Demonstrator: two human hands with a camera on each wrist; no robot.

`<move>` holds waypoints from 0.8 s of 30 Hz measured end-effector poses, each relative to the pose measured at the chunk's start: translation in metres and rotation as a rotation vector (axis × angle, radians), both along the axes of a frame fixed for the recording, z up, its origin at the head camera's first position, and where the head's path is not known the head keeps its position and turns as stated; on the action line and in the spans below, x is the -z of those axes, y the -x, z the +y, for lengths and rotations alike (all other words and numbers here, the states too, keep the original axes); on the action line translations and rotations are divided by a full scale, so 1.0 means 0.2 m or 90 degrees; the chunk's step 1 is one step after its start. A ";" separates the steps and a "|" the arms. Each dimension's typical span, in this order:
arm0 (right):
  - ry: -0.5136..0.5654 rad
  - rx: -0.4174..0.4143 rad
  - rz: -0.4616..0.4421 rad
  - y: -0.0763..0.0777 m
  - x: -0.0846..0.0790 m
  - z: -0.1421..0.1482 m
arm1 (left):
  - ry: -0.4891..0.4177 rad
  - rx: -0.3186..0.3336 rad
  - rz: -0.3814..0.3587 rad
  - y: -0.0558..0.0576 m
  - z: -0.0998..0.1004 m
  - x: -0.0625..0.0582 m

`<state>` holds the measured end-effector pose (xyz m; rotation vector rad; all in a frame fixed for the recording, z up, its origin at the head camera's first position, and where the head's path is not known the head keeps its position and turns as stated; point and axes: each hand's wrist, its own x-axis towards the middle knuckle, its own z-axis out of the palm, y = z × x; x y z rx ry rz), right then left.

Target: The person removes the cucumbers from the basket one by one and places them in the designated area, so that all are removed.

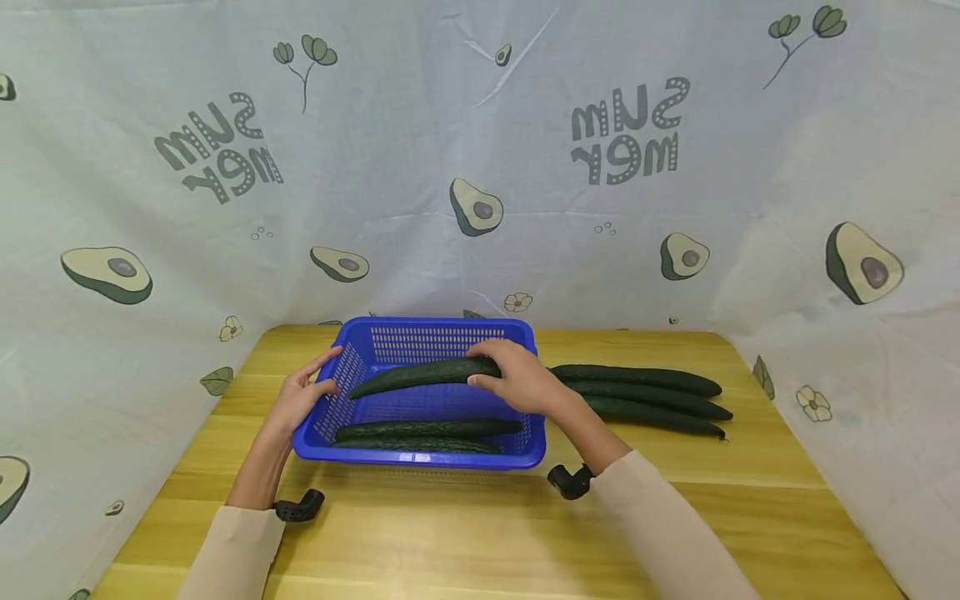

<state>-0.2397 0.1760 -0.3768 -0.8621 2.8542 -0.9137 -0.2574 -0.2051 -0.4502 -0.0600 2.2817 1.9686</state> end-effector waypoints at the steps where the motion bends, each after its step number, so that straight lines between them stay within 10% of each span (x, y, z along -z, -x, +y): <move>1: 0.005 0.006 -0.006 0.00 0.00 0.02 | -0.001 0.000 0.000 0.00 0.00 0.00; 24: 0.005 0.079 0.012 -0.19 0.04 0.50 | -0.004 -0.005 -0.006 0.00 0.01 -0.01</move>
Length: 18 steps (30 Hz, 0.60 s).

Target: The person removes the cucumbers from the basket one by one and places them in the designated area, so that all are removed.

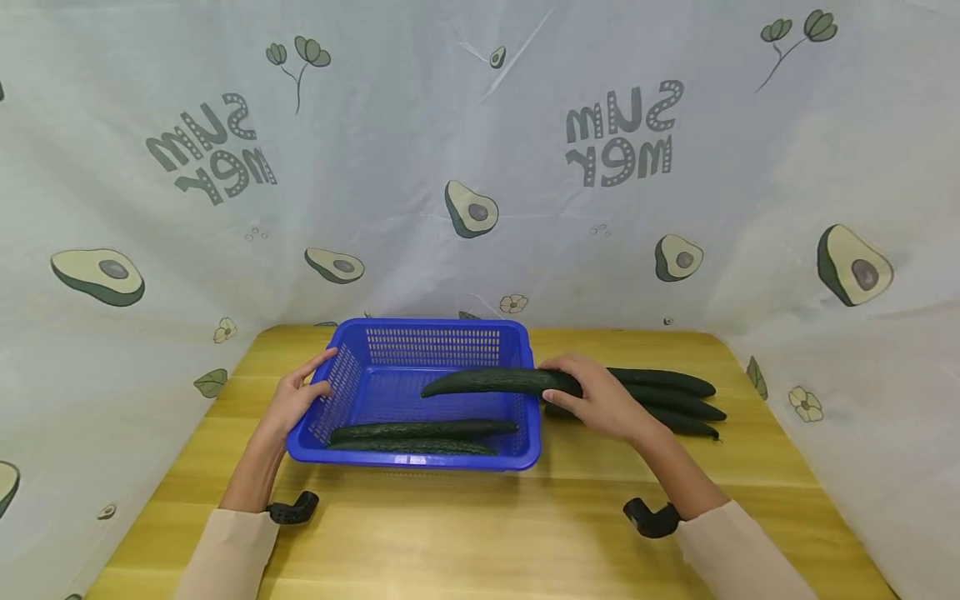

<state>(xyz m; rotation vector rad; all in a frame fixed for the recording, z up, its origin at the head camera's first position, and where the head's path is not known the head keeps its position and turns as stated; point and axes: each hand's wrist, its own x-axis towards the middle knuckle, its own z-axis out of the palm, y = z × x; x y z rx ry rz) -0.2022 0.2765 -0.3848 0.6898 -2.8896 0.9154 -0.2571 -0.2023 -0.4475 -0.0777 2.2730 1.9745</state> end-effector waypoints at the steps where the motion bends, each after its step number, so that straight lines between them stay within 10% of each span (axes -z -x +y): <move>1: -0.001 0.002 -0.003 -0.01 0.00 0.02 | 0.003 -0.002 -0.001 0.00 0.00 0.00; 18: -0.021 0.086 0.002 -0.19 0.04 0.39 | 0.019 0.011 0.017 0.00 -0.02 0.00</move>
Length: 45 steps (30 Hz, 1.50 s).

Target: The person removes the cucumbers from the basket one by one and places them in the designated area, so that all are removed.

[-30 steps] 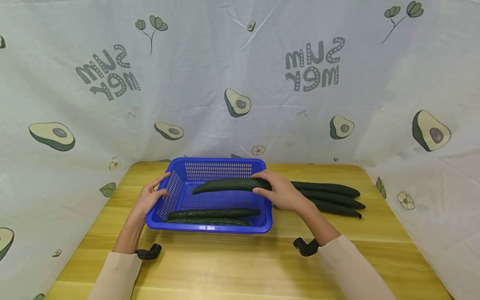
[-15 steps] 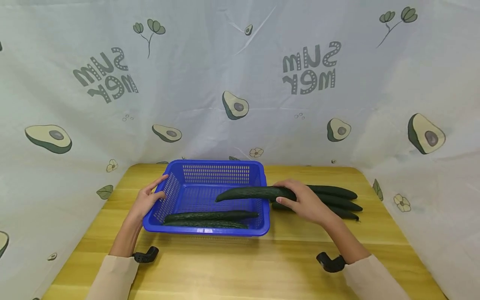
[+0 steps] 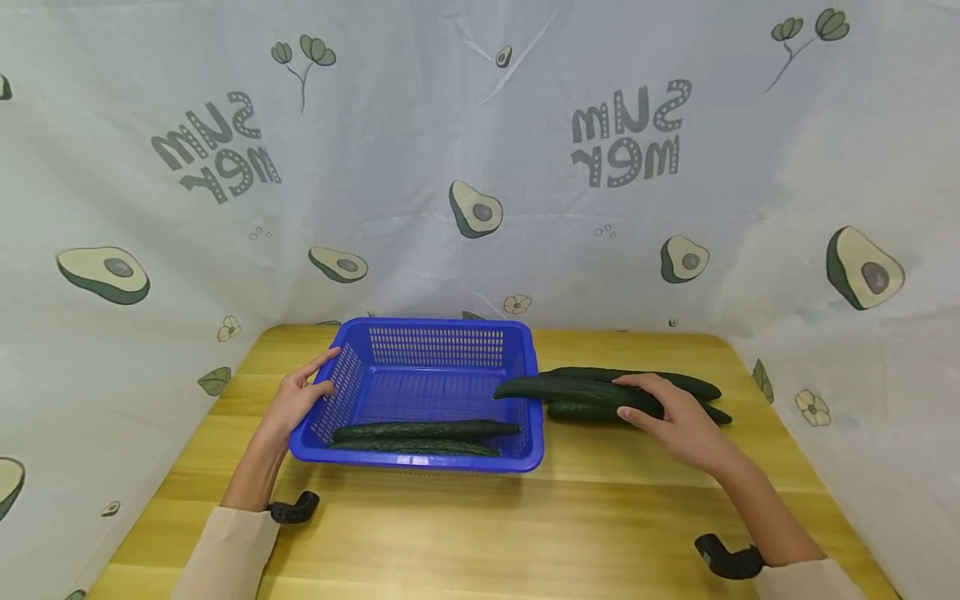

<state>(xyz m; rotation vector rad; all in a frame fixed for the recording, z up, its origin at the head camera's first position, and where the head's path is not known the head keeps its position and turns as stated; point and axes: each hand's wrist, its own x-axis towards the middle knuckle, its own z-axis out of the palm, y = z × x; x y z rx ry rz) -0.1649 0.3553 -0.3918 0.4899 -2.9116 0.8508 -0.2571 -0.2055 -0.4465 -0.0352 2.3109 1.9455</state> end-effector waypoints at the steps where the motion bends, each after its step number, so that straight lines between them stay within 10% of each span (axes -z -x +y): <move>1: -0.002 0.006 -0.002 -0.01 0.01 0.03 | -0.002 0.000 -0.001 0.00 0.00 0.00; 17: 0.043 0.055 -0.089 -0.06 0.15 0.28 | -0.007 -0.003 -0.004 0.02 -0.01 0.03; 45: -0.065 -0.004 0.043 -0.02 0.34 0.30 | -0.009 -0.009 -0.013 0.00 0.00 0.01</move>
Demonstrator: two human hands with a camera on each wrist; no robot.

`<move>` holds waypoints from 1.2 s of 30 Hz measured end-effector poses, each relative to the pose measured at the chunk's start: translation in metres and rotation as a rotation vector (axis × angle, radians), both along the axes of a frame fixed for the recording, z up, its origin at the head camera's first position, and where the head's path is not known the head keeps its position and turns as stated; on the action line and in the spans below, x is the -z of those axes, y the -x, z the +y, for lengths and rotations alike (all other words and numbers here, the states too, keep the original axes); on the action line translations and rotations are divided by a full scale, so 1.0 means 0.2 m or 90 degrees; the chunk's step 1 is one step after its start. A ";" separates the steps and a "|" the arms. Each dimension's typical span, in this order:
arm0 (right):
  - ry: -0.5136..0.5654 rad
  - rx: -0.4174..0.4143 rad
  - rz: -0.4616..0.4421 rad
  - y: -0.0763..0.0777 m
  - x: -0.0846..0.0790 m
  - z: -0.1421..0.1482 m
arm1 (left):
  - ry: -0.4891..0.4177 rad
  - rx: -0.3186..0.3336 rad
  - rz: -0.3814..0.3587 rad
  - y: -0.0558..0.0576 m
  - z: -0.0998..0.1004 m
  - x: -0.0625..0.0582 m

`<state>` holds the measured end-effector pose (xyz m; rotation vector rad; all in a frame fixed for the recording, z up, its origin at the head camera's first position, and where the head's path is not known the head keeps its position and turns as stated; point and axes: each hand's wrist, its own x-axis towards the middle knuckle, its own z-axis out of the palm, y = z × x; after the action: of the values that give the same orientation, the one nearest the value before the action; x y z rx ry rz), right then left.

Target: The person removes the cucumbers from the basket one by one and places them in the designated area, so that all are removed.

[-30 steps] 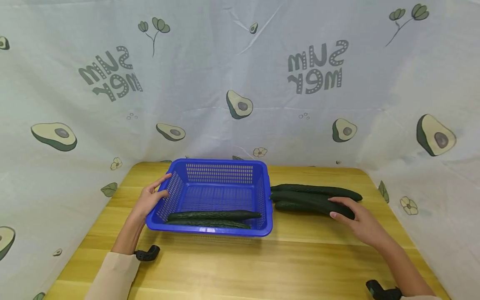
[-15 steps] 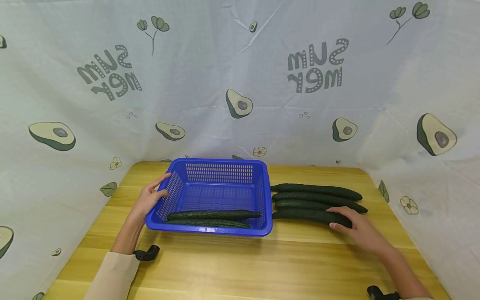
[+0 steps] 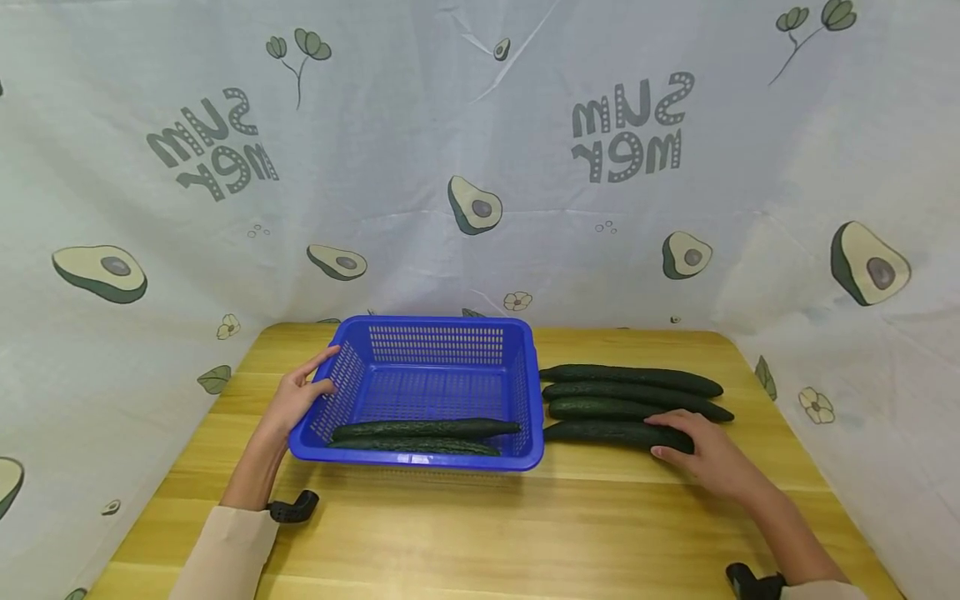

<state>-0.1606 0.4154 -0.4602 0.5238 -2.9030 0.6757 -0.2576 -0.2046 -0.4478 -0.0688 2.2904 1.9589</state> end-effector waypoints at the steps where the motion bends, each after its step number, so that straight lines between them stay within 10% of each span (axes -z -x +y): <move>1: 0.001 0.002 0.002 0.00 0.00 0.00 | 0.000 0.000 0.000 0.00 0.00 0.00; 36: 0.134 -0.040 -0.027 0.28 -0.26 -0.64 | -0.018 0.003 -0.009 -0.01 0.00 -0.01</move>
<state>-0.2166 0.2871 -0.4081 0.5819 -2.8175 0.9981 -0.2547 -0.2038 -0.4463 -0.0738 2.2517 1.9809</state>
